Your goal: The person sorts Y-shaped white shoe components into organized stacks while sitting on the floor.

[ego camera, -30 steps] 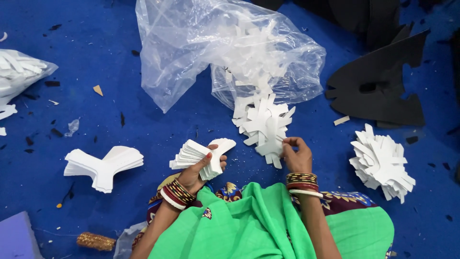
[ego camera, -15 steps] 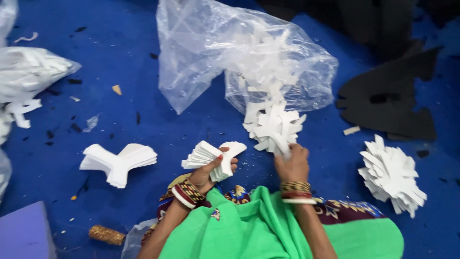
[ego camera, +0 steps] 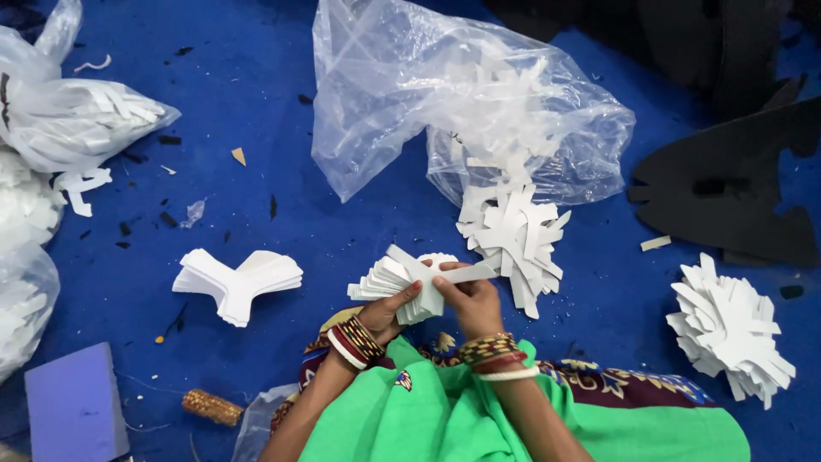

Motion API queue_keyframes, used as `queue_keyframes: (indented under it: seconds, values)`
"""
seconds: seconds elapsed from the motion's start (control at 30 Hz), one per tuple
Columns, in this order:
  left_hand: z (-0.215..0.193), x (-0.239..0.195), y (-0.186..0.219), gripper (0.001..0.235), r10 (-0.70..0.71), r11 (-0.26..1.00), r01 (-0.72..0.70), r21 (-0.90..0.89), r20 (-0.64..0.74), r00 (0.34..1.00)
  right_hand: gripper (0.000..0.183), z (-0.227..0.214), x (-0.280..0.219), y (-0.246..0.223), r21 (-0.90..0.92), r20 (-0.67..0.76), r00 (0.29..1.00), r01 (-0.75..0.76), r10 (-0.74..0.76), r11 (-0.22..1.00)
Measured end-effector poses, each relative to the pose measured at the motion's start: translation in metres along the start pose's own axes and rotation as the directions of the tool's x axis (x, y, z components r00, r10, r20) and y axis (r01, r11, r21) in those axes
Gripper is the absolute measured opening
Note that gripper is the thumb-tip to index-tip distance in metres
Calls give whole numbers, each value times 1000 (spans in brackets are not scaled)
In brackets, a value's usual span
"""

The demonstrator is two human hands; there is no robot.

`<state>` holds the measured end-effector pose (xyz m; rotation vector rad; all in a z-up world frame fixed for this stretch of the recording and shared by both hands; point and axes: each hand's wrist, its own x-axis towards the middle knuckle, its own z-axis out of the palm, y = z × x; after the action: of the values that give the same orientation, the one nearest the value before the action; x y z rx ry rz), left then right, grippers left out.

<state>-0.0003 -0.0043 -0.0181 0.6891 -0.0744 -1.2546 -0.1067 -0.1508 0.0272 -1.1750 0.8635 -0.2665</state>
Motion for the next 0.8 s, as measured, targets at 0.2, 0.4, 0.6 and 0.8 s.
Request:
queue_keyframes:
  seconds: [0.2,0.4,0.6,0.8]
  values:
    - [-20,2,-9,54,-8,999,6,-39,-45,999,33,-10,10,-7,-86,140,988,-61,73,994]
    - [9,-6,5,55,7,1000,-7,-4,-11,1000,28,-21,20,13,-83,275,960,-25,47,996]
    - [-7,-3,-4,47,-19,999,19,31,-10,1000,32,-14,15,8,-60,230,973,-18,31,998]
    - [-8,-1,-4,40,-37,999,38,24,-15,999,44,-12,-2,-25,-522,-54,998,-42,16,852]
